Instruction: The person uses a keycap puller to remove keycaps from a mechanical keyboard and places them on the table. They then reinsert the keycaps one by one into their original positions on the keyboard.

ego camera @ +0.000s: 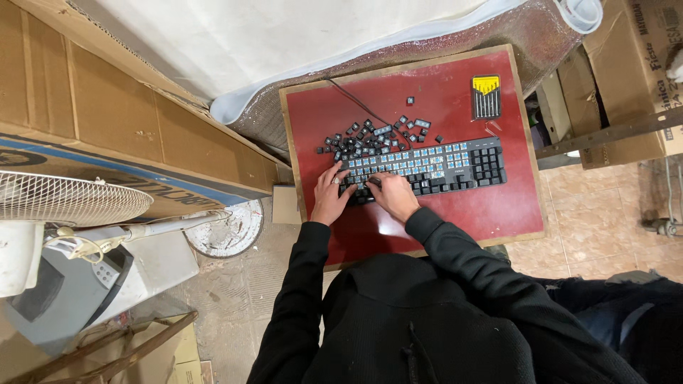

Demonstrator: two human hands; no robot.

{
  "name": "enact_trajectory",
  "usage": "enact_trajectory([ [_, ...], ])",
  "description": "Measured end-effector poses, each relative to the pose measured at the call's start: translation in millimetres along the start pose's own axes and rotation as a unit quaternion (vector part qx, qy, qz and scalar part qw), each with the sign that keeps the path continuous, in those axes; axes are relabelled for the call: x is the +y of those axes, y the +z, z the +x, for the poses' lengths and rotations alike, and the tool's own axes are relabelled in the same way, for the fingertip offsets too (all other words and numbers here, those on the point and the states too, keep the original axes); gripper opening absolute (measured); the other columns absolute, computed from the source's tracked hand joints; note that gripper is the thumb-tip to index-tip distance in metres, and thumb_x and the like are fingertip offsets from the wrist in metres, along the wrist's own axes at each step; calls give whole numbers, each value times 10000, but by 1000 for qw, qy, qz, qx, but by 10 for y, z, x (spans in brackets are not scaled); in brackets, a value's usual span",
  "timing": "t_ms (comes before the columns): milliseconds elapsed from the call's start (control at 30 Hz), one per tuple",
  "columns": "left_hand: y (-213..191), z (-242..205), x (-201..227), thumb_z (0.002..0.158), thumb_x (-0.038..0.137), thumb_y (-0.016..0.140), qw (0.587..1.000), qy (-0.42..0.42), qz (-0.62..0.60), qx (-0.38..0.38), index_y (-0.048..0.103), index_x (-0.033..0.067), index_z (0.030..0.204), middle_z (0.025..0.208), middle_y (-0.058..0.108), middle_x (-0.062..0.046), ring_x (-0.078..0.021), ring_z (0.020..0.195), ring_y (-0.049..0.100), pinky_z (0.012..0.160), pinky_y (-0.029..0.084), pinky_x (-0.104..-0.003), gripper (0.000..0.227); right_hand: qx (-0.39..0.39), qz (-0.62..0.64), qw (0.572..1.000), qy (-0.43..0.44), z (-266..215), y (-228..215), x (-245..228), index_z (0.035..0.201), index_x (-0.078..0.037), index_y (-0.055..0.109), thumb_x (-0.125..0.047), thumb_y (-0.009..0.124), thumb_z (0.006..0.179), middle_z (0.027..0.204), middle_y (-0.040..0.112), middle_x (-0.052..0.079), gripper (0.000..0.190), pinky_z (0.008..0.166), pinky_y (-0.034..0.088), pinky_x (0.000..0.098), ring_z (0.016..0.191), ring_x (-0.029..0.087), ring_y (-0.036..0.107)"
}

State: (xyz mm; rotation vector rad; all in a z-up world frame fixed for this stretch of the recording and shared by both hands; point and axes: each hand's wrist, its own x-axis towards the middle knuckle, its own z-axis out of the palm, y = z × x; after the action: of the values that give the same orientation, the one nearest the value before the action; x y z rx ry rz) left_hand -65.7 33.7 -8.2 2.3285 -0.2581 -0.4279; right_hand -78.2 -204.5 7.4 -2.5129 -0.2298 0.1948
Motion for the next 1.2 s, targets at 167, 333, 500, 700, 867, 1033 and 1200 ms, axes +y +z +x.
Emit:
enact_trajectory([
  [167,-63,7,37,1173,558,619,1000,-9,9,-6,595,263,1604,1805,346,42,-354,1642,334,1293,382,-676,523,-28,-30,999,-1,10,74,-75,1190,-190,819,-343,703,1064,1106,852,90,230,872,686,559,993,410,833],
  [333,-59,-4,35,1193,565,575,1000,-12,3,-12,569,267,1608,1805,314,52,-345,1648,308,1293,374,-678,511,-57,-66,995,-46,-23,-50,39,1238,-199,814,-271,687,1041,1113,841,78,245,879,690,553,1008,419,836],
  [500,-63,2,8,1174,547,624,1000,-10,7,-17,563,282,1595,1792,307,71,-336,1637,303,1281,385,-672,501,-30,34,999,-29,-112,57,75,1246,-135,812,-179,703,1062,1101,842,136,218,858,683,579,1010,478,811],
  [700,-63,-20,33,1041,616,766,999,-8,31,-35,535,285,1622,1804,268,57,-338,1635,273,1308,347,-662,707,6,19,1000,-2,-33,224,151,1154,-161,735,-325,686,1090,1015,785,119,183,857,672,557,993,436,807],
  [867,-106,-198,188,918,573,903,996,22,76,-44,249,300,1813,1913,29,-21,-373,1731,130,1361,247,-713,1142,8,50,999,-7,-11,217,167,1075,-145,662,-348,660,1111,962,753,159,206,838,648,594,1010,476,781],
  [1033,85,-131,-64,923,581,904,996,34,75,-28,224,365,1824,1922,9,18,-344,1730,144,1357,212,-700,1149,25,39,997,-58,-142,125,76,1153,-124,692,-246,670,1109,1007,769,134,132,848,672,544,1002,446,802],
  [1200,31,-252,-14,944,587,888,996,28,75,-27,234,397,1823,1923,23,32,-339,1734,149,1359,196,-681,1111,84,114,990,-16,-186,-178,-77,1156,-126,749,-206,627,1177,999,778,95,147,894,683,444,942,330,828],
])
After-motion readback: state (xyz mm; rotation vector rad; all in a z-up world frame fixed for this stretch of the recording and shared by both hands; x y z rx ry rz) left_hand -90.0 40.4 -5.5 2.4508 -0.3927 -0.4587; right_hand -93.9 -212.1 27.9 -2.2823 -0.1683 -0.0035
